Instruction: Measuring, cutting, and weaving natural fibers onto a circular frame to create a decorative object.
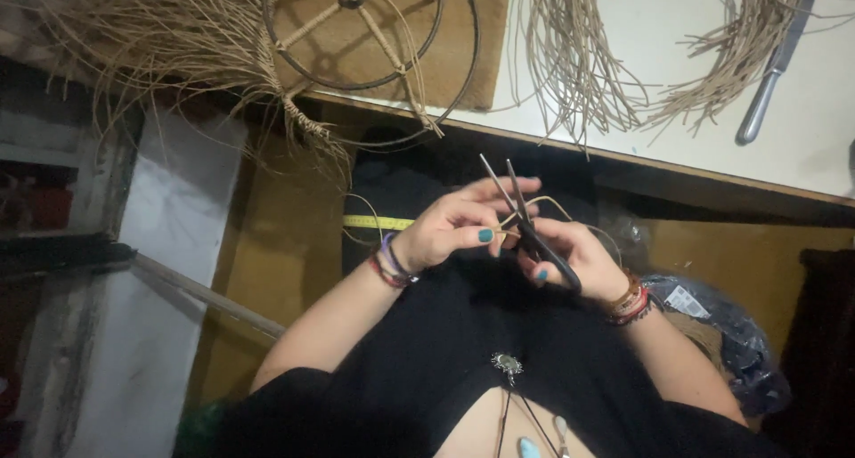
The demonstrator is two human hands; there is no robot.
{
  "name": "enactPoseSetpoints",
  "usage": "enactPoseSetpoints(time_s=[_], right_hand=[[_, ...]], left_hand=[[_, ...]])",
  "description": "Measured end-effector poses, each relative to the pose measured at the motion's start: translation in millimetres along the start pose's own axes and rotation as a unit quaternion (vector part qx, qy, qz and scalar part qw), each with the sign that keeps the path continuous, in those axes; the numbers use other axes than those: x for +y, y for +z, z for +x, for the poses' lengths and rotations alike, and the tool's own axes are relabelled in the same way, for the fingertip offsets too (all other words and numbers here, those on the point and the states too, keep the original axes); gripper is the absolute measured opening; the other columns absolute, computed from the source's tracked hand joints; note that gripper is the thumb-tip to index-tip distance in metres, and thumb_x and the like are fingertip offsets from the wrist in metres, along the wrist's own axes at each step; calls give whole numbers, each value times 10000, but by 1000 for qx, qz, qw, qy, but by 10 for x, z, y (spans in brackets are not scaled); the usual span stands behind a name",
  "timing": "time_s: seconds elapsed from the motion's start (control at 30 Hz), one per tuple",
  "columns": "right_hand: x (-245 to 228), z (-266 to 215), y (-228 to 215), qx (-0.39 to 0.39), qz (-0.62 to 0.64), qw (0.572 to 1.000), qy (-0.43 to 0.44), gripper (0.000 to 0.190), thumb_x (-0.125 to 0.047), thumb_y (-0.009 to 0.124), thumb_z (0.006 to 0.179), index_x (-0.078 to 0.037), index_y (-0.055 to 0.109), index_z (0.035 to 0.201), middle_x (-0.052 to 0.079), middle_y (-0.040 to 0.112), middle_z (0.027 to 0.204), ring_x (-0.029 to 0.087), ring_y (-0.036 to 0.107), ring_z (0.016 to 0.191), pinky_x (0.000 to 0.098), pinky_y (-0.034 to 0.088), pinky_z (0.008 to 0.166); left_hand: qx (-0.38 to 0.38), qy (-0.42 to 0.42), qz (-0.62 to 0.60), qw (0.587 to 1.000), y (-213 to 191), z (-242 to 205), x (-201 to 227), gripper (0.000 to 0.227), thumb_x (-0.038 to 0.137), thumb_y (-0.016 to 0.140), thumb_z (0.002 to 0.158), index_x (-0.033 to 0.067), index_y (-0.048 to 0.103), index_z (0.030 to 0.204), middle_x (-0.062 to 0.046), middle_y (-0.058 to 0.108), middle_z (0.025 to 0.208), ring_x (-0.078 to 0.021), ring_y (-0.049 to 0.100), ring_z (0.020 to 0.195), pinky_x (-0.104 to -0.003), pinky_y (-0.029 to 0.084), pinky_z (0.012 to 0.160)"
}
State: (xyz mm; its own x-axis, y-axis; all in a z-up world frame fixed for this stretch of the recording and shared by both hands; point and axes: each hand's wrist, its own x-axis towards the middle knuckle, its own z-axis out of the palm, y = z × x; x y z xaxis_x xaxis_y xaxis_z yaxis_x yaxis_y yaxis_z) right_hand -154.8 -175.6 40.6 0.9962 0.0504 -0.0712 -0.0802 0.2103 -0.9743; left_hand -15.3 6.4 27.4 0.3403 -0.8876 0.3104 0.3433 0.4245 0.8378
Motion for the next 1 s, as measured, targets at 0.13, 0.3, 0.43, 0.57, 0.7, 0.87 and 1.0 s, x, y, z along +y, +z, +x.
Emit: enactPoseSetpoints(time_s=[0.13,0.3,0.43,0.57,0.7,0.87,1.0], right_hand=[[47,5,20,30,22,999,8,309,-223,840,831,36,694,915,61,609,505,114,590,407,229,495,391],[-281,337,-227,147,-310,939,13,448,-293,863,788,-79,730,1159,136,759,818,251,738,785,403,563,723],[-108,912,-661,148,-565,809,62,734,-236,766,869,-45,440,1498,283,716,879,525,688,851,650,514,766],[484,1421,-1018,191,-691,697,13,390,-207,751,897,-160,598,1252,123,722,913,379,731,821,503,584,721],[232,1385,-716,201,-661,708,-150,189,-90,757,929,-142,761,1111,145,620,1198,383,654,1071,441,540,887],[27,771,-155,79,-186,979,10,329,-167,447,1045,-22,737,1096,147,710,937,230,656,821,389,503,797],[281,544,3,237,-212,948,-30,104,-47,710,950,-17,787,1013,110,762,733,181,720,563,257,570,557]], left_hand=[[-11,28,-117,993,-88,21,-161,267,183,649,1002,-12,723,835,-245,475,1527,-419,542,1356,-471,558,973],[114,0,19,993,-311,-56,-158,252,141,613,971,-33,724,826,-318,468,1496,-468,484,1390,-593,365,1175],[129,-10,22,991,-435,-129,-174,247,128,615,978,-40,732,840,-304,486,1489,-449,497,1383,-584,372,1169],[121,-17,6,992,-419,-138,-134,250,109,602,989,-60,719,846,-311,547,1420,-451,560,1323,-579,418,1143],[129,3,-1,992,-417,-87,-42,259,118,606,985,-54,724,831,-309,570,1396,-444,592,1294,-539,447,1123],[178,31,8,984,-425,17,47,268,148,611,994,-56,734,872,-281,600,1374,-413,639,1242,-486,491,1076],[316,13,94,944,-260,127,-28,228,178,579,1058,53,769,1039,-141,585,1456,-291,566,1351,-432,393,1184]])
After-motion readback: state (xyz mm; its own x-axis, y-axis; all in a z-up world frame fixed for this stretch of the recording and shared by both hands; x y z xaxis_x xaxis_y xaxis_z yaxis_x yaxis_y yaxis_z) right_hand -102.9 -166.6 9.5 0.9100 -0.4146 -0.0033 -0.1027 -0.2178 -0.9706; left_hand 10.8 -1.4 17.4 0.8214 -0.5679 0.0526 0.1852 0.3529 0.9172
